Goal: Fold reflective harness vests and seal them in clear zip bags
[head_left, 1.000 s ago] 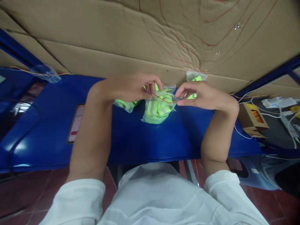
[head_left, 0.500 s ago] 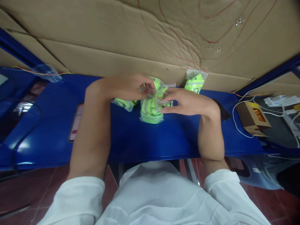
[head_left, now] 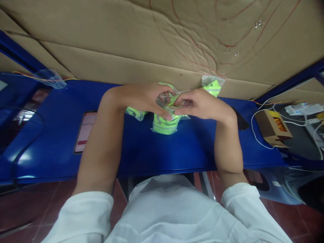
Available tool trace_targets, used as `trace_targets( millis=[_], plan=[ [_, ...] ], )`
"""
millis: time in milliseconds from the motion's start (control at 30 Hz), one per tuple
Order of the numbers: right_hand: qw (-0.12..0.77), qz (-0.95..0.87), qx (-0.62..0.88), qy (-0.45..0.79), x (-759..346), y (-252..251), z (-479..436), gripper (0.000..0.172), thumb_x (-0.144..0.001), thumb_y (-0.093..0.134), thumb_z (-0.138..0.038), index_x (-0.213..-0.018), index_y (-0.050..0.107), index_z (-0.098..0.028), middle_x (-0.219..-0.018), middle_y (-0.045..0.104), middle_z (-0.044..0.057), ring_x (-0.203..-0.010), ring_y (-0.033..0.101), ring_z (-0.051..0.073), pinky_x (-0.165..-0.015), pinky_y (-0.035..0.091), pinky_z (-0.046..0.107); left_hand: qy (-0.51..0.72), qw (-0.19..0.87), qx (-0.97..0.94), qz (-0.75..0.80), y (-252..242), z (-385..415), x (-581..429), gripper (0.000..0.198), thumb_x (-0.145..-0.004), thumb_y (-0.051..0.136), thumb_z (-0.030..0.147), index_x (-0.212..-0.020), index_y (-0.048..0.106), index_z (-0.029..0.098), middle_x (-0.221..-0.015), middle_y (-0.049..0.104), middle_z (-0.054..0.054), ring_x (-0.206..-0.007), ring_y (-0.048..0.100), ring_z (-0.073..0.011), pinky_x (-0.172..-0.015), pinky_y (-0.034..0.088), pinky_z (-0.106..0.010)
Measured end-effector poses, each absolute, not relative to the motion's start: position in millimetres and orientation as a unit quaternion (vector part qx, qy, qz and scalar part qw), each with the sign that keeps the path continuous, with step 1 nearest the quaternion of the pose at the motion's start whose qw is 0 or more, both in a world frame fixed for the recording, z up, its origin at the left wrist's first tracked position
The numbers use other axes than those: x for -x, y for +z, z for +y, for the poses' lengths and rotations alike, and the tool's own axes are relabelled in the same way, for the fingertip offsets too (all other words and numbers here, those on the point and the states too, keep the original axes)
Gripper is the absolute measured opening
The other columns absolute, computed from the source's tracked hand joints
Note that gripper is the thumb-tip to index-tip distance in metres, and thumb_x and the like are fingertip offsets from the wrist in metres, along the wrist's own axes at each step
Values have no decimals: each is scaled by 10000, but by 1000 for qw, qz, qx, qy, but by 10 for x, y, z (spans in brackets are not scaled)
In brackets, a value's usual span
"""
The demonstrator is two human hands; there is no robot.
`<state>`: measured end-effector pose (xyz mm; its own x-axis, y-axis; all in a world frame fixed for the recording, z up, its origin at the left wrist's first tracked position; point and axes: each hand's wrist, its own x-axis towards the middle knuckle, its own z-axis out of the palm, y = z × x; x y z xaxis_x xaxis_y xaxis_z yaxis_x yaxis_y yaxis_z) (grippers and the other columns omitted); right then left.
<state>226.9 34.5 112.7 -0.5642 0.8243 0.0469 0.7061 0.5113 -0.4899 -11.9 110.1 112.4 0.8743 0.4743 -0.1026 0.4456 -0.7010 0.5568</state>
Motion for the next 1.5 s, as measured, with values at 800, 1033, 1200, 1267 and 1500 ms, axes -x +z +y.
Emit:
trace_targets(
  millis=[800,1033,1200,1267,1500],
  plan=[
    [131,-847,439,269,-2558,1133,400,340,-983,668,-515,-930,689,-180,-749,673,-13,-653,545,111,-622,400,257,36,361,-914,180,1017,1217,115,396,-932,666,551,-1026,691,166,-952,711,-18,-844,577,-152,-779,443,-227],
    [151,-847,435,266,-2443,1142,371,245,-980,684,-411,-958,687,-167,-786,696,5,-675,565,112,-634,410,252,19,397,-887,235,988,1251,156,359,-888,704,368,-1061,705,53,-895,711,-31,-834,563,-129,-822,451,-229],
    [162,-840,444,266,-2407,1105,400,178,-911,710,-334,-863,665,-169,-718,670,-19,-636,547,101,-623,401,253,40,346,-909,230,1042,1180,166,330,-896,729,344,-1112,711,96,-966,724,-16,-828,580,-120,-775,430,-195],
    [167,-841,445,259,-2394,1091,415,169,-887,711,-308,-815,641,-171,-690,647,-31,-622,525,94,-620,389,252,56,313,-920,230,1066,1144,178,396,-887,767,390,-1166,708,115,-1049,728,-9,-872,596,-122,-798,425,-192],
    [158,-832,458,271,-2372,1164,366,176,-883,701,-329,-849,706,-157,-723,685,-8,-648,572,111,-629,420,259,75,327,-917,214,1072,1119,134,424,-949,712,416,-1191,717,67,-1030,754,-10,-882,598,-97,-823,411,-160]
  ],
)
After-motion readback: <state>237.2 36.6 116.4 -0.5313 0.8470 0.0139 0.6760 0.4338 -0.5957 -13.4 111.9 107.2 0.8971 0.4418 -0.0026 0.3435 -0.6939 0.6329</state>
